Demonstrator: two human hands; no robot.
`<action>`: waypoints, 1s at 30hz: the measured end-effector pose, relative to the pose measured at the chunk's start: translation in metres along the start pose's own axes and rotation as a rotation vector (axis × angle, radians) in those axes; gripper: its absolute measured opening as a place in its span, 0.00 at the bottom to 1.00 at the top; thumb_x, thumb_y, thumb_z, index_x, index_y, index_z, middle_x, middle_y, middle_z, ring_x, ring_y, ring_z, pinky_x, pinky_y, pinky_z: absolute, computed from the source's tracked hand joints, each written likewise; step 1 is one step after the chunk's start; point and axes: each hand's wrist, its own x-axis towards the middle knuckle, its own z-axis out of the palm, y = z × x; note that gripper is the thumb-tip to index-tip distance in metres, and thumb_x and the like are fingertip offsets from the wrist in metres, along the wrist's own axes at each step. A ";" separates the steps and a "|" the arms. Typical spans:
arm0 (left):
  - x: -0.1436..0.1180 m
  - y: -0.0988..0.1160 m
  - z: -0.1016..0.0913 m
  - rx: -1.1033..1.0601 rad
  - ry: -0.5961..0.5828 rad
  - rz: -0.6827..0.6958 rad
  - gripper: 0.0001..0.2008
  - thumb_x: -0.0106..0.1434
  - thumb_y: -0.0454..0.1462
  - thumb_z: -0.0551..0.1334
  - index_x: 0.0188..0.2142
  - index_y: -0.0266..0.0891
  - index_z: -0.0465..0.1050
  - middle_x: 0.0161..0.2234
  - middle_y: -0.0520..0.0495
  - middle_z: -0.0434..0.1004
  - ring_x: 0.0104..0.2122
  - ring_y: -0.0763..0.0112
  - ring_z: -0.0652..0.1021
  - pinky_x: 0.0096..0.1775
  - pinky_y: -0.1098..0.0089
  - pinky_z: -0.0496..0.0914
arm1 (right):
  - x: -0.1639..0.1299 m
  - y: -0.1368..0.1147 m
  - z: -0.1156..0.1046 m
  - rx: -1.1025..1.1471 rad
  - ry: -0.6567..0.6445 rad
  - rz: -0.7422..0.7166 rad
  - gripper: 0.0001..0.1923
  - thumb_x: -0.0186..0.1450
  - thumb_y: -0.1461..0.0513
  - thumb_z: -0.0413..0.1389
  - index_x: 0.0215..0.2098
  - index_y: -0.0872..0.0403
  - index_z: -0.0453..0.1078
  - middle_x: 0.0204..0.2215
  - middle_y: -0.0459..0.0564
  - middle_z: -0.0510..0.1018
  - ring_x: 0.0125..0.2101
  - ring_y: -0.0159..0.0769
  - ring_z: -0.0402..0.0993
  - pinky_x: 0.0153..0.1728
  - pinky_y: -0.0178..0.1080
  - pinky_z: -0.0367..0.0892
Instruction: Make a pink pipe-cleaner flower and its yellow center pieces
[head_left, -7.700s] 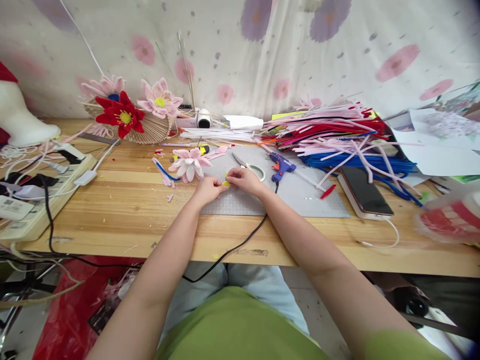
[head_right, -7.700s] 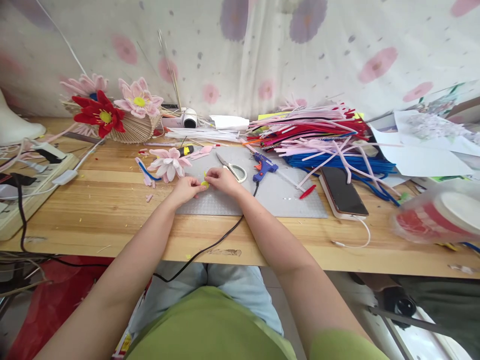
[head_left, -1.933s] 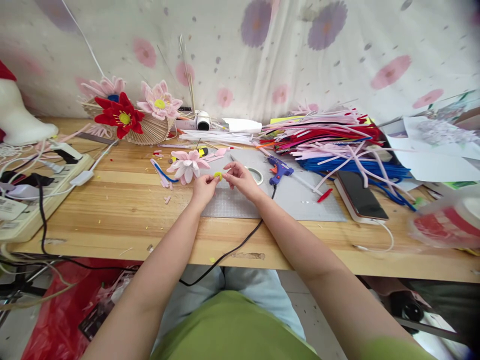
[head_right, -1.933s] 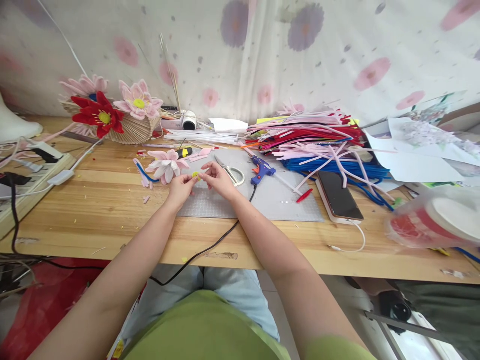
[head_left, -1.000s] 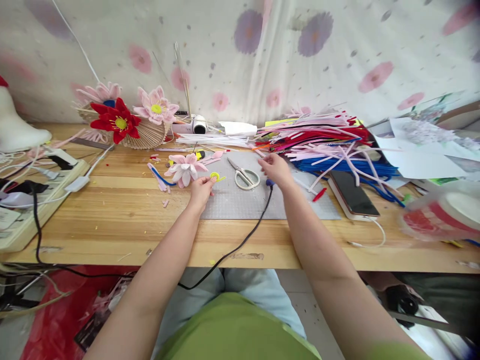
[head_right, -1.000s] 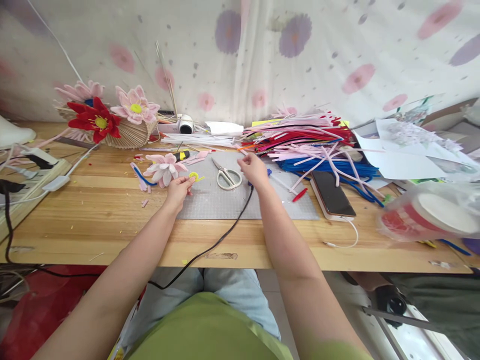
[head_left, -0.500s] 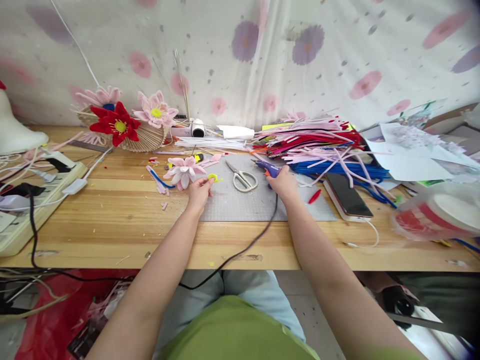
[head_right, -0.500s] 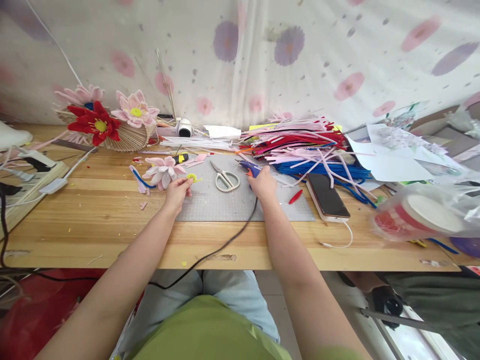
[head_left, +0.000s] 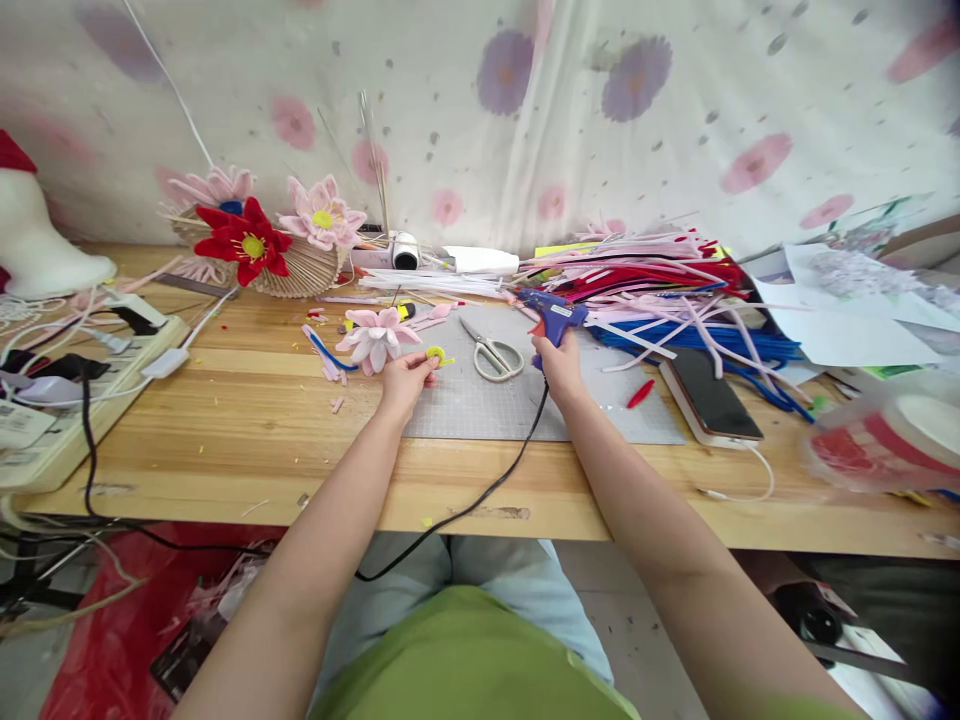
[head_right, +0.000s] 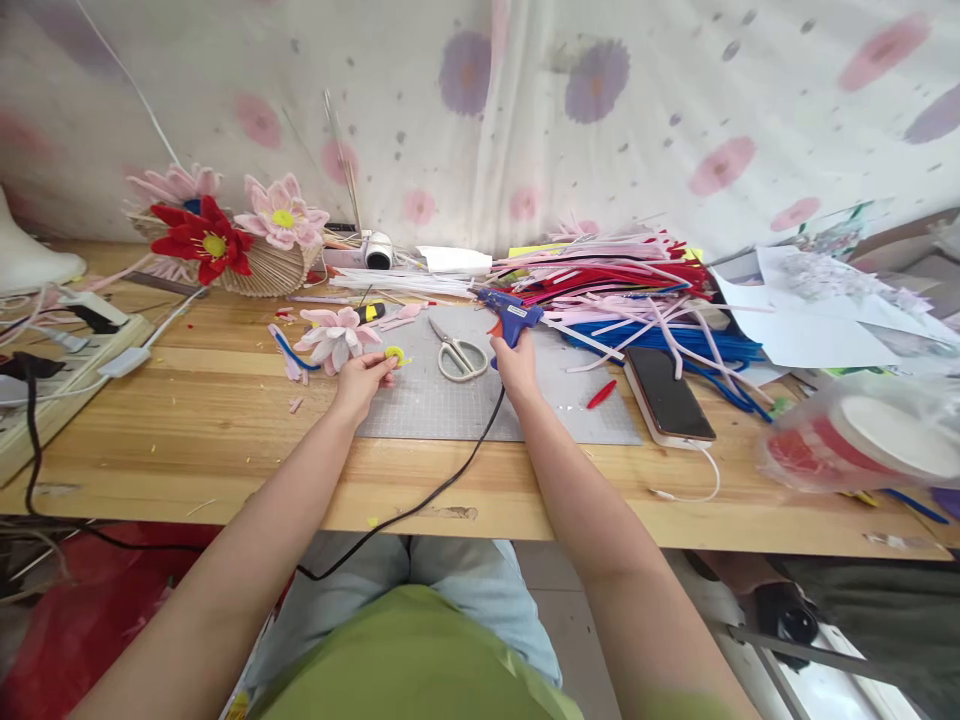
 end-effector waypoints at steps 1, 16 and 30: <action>0.000 0.000 0.000 0.000 -0.005 0.000 0.07 0.46 0.31 0.66 0.27 0.32 0.73 0.19 0.54 0.71 0.15 0.84 0.66 0.18 0.79 0.64 | 0.000 0.003 0.002 0.111 -0.015 0.024 0.16 0.51 0.57 0.51 0.37 0.52 0.56 0.25 0.41 0.66 0.20 0.27 0.62 0.24 0.35 0.63; 0.001 -0.001 -0.001 0.007 -0.035 -0.004 0.06 0.50 0.28 0.63 0.29 0.32 0.68 0.20 0.53 0.72 0.17 0.78 0.72 0.18 0.77 0.68 | -0.030 -0.016 0.014 0.428 -0.558 0.012 0.13 0.50 0.56 0.61 0.26 0.56 0.68 0.23 0.46 0.72 0.20 0.25 0.63 0.19 0.31 0.59; -0.002 -0.001 0.000 0.102 -0.090 0.013 0.06 0.50 0.35 0.64 0.26 0.32 0.69 0.21 0.50 0.72 0.16 0.81 0.69 0.17 0.78 0.65 | -0.024 -0.014 0.009 0.197 -0.591 0.007 0.17 0.52 0.50 0.60 0.21 0.56 0.67 0.12 0.42 0.64 0.14 0.23 0.56 0.14 0.31 0.53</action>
